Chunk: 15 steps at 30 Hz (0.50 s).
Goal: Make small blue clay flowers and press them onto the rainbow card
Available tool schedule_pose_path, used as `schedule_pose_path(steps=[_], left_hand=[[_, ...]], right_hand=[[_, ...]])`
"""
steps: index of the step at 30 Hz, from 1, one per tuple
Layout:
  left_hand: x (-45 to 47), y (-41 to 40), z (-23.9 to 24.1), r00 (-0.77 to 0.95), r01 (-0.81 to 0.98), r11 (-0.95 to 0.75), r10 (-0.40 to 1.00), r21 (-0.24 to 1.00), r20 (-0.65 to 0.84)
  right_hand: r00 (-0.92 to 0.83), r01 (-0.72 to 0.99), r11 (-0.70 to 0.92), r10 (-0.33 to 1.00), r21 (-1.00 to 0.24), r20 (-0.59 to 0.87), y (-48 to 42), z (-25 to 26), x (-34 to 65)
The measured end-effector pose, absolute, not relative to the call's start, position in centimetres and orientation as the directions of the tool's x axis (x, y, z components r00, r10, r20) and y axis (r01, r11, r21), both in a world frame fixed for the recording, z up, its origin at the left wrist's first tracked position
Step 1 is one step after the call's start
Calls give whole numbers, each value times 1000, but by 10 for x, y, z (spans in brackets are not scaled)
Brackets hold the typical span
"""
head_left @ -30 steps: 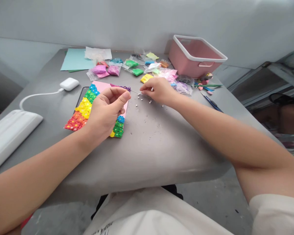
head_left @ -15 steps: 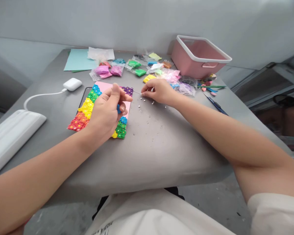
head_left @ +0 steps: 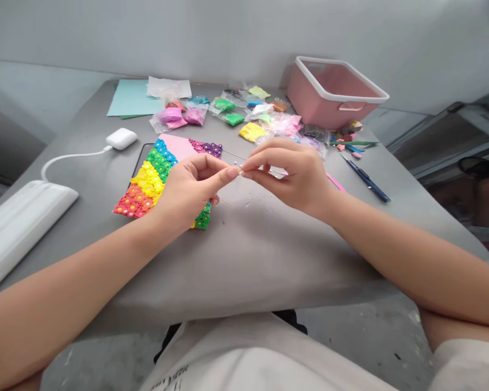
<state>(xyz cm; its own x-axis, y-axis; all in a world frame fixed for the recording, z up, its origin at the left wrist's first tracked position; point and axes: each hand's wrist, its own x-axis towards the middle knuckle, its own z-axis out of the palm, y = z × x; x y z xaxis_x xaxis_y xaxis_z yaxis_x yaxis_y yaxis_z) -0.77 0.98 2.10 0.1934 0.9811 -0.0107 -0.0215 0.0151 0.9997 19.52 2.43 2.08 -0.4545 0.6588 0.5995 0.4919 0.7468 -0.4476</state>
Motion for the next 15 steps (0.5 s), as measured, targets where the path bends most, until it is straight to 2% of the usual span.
schedule_pose_path(steps=[6,12,15], left_hand=[[-7,9,21,236,-30,16,972,999,-9],[-6,9,21,218,-38,13,976,999,-4],[-6,9,20,217,-51,19,976,999,-8]], right_hand=[[-455,470,790,599,-394,659,18,17,193],[-479,524,772,616,-359,625,17,16,192],[-460,561,723,677,-403,575,15,22,193]])
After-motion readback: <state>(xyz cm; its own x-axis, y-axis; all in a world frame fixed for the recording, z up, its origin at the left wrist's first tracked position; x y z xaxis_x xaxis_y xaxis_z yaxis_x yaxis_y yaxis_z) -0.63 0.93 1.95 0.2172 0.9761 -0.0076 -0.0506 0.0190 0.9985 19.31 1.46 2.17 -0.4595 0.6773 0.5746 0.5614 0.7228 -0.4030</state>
